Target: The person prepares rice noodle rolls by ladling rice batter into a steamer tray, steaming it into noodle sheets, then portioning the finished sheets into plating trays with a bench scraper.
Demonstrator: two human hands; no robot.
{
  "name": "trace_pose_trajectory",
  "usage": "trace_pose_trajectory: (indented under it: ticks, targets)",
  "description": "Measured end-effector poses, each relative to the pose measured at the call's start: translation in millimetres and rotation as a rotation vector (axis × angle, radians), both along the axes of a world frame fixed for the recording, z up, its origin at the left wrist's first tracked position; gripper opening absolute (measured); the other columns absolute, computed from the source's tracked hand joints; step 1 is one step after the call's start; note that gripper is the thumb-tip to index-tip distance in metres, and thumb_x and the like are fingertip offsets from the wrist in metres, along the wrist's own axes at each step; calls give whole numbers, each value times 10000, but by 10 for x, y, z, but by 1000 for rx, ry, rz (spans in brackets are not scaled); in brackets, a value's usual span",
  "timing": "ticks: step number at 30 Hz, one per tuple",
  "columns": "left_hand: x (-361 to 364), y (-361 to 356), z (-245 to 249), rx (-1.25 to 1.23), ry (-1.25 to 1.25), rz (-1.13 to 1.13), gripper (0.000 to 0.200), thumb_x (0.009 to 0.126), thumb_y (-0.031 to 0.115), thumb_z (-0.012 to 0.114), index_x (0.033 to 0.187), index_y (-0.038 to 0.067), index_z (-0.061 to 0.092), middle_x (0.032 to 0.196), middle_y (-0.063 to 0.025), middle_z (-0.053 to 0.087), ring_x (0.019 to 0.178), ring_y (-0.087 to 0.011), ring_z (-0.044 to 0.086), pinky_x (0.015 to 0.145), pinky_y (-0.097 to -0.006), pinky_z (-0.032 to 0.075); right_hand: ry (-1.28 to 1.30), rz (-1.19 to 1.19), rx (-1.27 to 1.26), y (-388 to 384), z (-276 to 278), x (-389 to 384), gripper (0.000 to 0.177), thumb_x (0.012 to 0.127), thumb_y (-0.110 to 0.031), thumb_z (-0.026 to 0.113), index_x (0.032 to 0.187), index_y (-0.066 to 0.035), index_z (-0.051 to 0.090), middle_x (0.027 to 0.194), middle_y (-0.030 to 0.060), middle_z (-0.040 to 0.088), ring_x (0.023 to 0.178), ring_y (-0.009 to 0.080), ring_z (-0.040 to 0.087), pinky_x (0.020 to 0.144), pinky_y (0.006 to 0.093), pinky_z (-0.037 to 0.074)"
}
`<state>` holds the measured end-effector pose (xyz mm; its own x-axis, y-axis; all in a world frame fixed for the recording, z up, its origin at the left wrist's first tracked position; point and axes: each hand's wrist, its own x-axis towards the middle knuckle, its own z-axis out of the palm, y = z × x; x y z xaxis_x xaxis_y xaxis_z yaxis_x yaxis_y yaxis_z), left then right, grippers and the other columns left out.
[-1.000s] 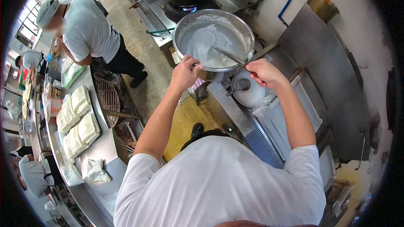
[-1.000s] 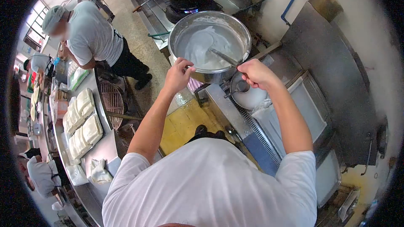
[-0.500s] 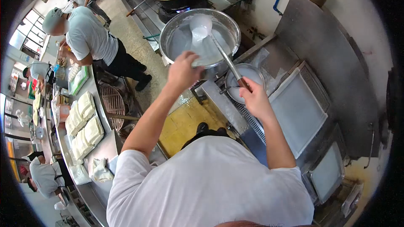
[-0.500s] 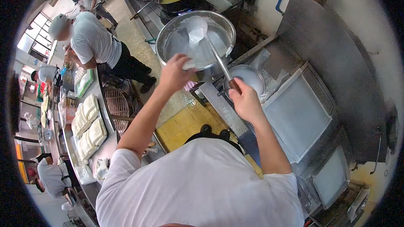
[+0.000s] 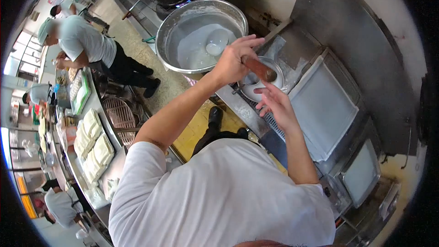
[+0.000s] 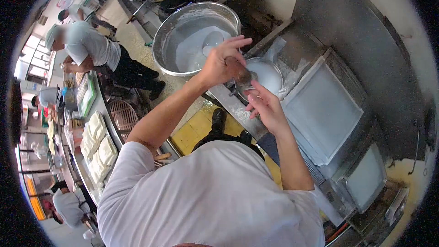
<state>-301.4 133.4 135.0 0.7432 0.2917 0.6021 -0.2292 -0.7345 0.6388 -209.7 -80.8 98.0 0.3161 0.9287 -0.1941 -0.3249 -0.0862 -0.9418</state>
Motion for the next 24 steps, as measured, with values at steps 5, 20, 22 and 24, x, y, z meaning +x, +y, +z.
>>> trace_pose_trajectory:
  ticks: [5, 20, 22, 24]
  targets:
    - [-5, 169, 207, -556, 185, 85, 273, 738, -129, 484, 782, 25, 705, 1314, -123, 664, 1124, -195, 646, 950, -313, 483, -19, -125, -442, 344, -1048, -90, 585, 967, -183, 616, 1482, -6, 403, 1155, 132, 658, 751, 168, 650, 580, 288, 544]
    - [192, 1793, -359, -1134, -213, -27, 273, 777, -203, 468, 692, 13, 611, 1218, -191, 687, 1116, -271, 633, 968, -366, 472, 929, -493, -526, 1326, -2335, 18, 169, 930, -218, 665, 809, -131, 585, 695, -16, 590, 488, 88, 479, 459, 241, 371]
    - [167, 2012, -416, -1150, -217, -15, 264, 784, -202, 482, 703, 13, 612, 1219, -197, 684, 1128, -275, 633, 972, -380, 477, 820, -476, -462, 1304, -2507, 74, 179, 928, -187, 658, 778, -148, 568, 613, -61, 478, 473, 71, 413, 451, 231, 317]
    - [119, 2191, -457, -1215, -234, 35, 253, 779, -204, 491, 702, 6, 609, 1221, -201, 679, 1150, -291, 631, 974, -386, 482, 779, -495, -404, 1276, -2363, 120, 178, 928, -170, 656, 776, -153, 564, 597, -64, 460, 468, 76, 397, 446, 242, 307]
